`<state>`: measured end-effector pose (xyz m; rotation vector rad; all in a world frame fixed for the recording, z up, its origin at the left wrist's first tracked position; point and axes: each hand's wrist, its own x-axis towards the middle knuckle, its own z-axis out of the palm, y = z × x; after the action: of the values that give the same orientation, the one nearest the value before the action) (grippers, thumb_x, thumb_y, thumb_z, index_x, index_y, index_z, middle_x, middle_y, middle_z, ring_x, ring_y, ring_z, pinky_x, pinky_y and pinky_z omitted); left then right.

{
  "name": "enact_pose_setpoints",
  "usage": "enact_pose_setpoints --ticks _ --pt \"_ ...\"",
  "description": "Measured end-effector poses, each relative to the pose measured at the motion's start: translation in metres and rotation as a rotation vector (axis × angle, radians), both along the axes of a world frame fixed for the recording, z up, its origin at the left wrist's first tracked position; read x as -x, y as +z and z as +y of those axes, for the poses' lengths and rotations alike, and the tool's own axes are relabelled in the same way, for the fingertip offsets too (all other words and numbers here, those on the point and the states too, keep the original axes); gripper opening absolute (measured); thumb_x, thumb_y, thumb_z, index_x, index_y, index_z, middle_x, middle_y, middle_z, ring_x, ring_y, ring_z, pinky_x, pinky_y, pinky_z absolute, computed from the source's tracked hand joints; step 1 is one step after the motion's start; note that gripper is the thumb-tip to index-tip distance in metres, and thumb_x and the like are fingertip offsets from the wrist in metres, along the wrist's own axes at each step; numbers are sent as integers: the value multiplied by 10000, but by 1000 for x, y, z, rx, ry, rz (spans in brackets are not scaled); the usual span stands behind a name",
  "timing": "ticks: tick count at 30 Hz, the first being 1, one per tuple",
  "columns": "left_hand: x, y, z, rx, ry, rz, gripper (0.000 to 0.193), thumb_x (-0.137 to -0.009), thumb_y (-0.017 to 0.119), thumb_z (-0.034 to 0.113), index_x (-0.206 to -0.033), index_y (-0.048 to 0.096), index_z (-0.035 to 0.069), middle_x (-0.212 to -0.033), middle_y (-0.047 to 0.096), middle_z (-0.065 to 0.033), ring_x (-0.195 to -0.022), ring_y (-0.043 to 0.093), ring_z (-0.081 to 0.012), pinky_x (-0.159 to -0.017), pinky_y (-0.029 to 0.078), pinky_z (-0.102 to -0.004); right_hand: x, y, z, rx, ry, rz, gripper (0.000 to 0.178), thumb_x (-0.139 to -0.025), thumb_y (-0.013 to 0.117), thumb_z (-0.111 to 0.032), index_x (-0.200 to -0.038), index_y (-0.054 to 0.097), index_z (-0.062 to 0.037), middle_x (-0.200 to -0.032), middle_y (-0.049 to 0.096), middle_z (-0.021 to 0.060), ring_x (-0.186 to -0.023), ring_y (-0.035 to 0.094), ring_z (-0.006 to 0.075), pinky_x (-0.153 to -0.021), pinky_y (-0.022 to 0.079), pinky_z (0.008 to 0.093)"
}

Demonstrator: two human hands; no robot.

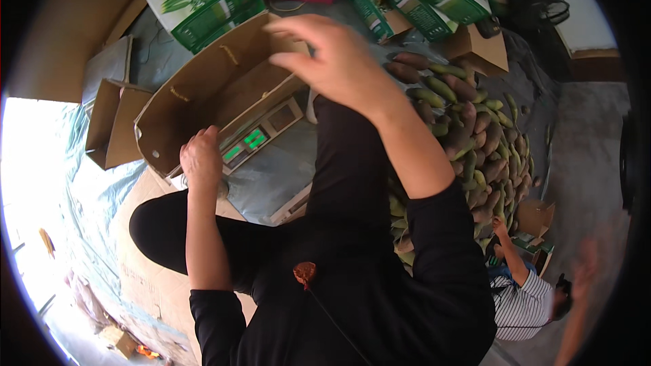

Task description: The person is sorting produce from a large pile on the floor and placing it into cardboard boxes on a scale.

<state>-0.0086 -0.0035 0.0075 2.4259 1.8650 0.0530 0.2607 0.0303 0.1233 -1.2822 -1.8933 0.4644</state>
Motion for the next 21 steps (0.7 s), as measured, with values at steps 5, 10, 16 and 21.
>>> enact_pose_setpoints --ticks 5,10,16,21 --pt "-12 2 3 40 -26 -10 170 -782 513 59 -907 616 110 -848 636 -84 -838 622 -274 -710 461 -410 -124 -56 -60 222 -431 24 330 -787 665 -159 -1095 596 -64 -1028 634 141 -937 624 264 -770 496 340" --pt "-15 6 5 75 24 -25 191 -772 601 97 -963 604 101 -922 638 -106 -853 614 -310 -737 469 -420 -214 -147 -152 557 -777 -342 365 -767 661 -230 -1104 595 -105 -1045 617 131 -971 595 305 -799 478 391" --pt "-17 7 4 88 43 -45 241 -773 612 88 -1014 597 94 -951 636 -128 -879 609 -330 -755 479 -425 -248 -230 -267 980 -988 -580 403 -755 668 -252 -1139 588 -160 -1099 602 103 -1024 571 318 -824 464 456" --pt "-11 3 5 94 28 -47 243 -775 603 80 -1017 597 95 -955 636 -128 -874 610 -336 -753 481 -429 -228 -208 -310 1099 -1018 -604 386 -764 642 -177 -1145 579 -186 -1134 582 89 -1090 532 305 -855 440 499"
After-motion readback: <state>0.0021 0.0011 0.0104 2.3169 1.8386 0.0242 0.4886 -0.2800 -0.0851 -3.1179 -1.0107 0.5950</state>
